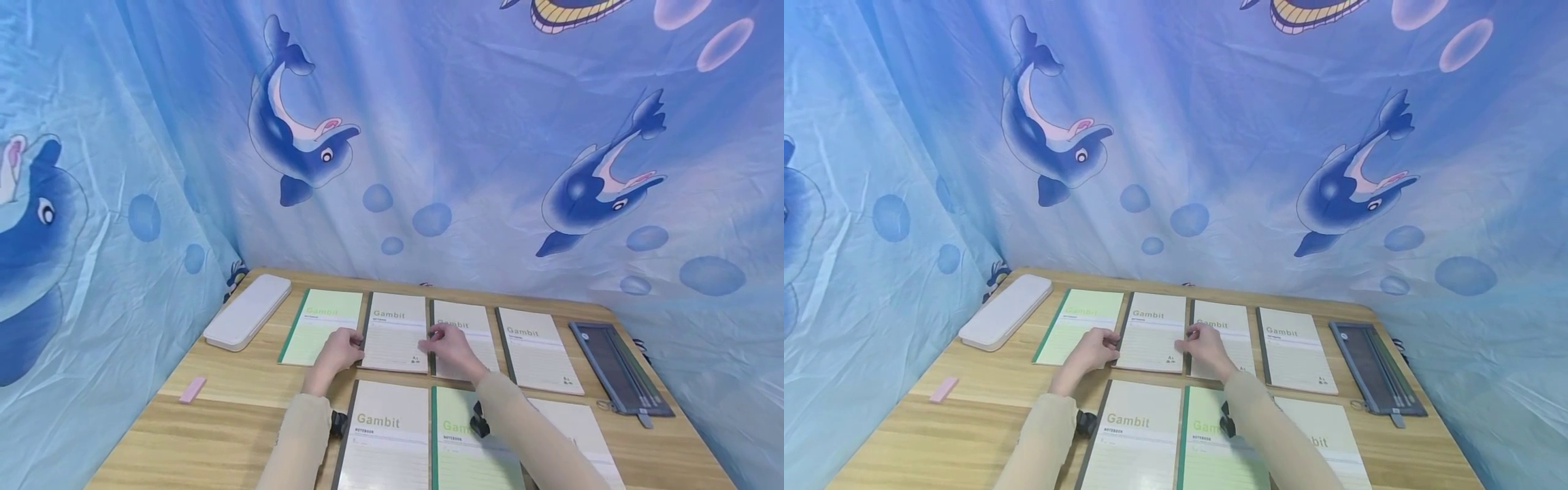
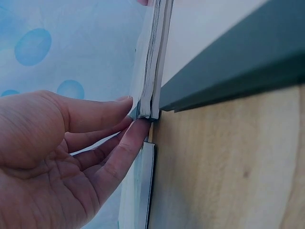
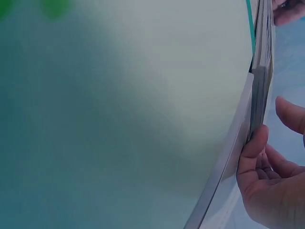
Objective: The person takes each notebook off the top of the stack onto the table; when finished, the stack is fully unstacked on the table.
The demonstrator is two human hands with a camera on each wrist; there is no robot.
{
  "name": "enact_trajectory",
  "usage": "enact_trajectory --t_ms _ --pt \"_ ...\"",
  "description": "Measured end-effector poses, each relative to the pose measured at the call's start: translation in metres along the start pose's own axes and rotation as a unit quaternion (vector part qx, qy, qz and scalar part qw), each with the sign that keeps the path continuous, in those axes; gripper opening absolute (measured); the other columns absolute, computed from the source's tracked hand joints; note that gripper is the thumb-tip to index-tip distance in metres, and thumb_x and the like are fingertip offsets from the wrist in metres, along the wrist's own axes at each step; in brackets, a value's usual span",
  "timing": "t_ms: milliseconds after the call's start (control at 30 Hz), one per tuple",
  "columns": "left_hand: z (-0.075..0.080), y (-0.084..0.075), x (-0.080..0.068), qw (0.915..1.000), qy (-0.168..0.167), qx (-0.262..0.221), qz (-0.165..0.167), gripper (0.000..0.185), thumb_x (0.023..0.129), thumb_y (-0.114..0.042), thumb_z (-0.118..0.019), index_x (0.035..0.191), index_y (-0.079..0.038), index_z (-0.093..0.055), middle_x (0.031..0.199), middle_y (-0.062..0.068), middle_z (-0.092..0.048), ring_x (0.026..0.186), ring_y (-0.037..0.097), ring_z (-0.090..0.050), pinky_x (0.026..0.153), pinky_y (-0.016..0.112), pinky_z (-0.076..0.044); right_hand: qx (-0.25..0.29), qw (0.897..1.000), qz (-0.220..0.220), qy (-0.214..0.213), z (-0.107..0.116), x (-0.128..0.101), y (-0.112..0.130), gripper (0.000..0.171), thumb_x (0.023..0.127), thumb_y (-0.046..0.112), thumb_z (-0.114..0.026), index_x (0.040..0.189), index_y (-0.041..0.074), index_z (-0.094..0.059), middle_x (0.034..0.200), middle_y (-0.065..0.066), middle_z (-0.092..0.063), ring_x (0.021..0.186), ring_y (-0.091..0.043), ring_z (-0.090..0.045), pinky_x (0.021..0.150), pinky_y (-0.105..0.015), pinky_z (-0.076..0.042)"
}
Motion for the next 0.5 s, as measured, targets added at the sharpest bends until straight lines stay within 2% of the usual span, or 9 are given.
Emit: enact_trajectory --t_ms 400,500 --pt "0.0025 -0.002 -0.0019 0.9999 -0.006 0.0 -0.01 0.039 0.081 0.006 -0.07 0.119 0.013 -0.063 0.096 0.016 -0.067 0.085 0.024 -0.064 0.072 0.034 -0.057 0.005 1.0 0.008 0.0 -0.0045 0.0025 -0.0023 0.046 0.085 0.015 -0.079 0.122 -0.008 -0.063 0.09 -0.006 -0.063 0.081 -0.017 -0.058 0.075 -0.034 -0.051" --pt "0.0039 -0.0024 -0.0028 0.9998 -0.009 0.006 -0.019 0.038 0.081 0.005 -0.071 0.117 0.013 -0.064 0.098 0.017 -0.068 0.089 0.027 -0.066 0.079 0.039 -0.057 0.011 1.0 0.006 -0.006 -0.0057 0.0021 -0.0018 0.044 0.085 0.013 -0.079 0.121 -0.008 -0.064 0.088 -0.006 -0.063 0.079 -0.017 -0.057 0.072 -0.031 -0.05"
Point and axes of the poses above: each hand's wrist, its own x-axis towards the middle knuckle, its own z-axis out of the back of the hand, y = z × x, the point moved 2 cm from there along x, towards the middle knuckle
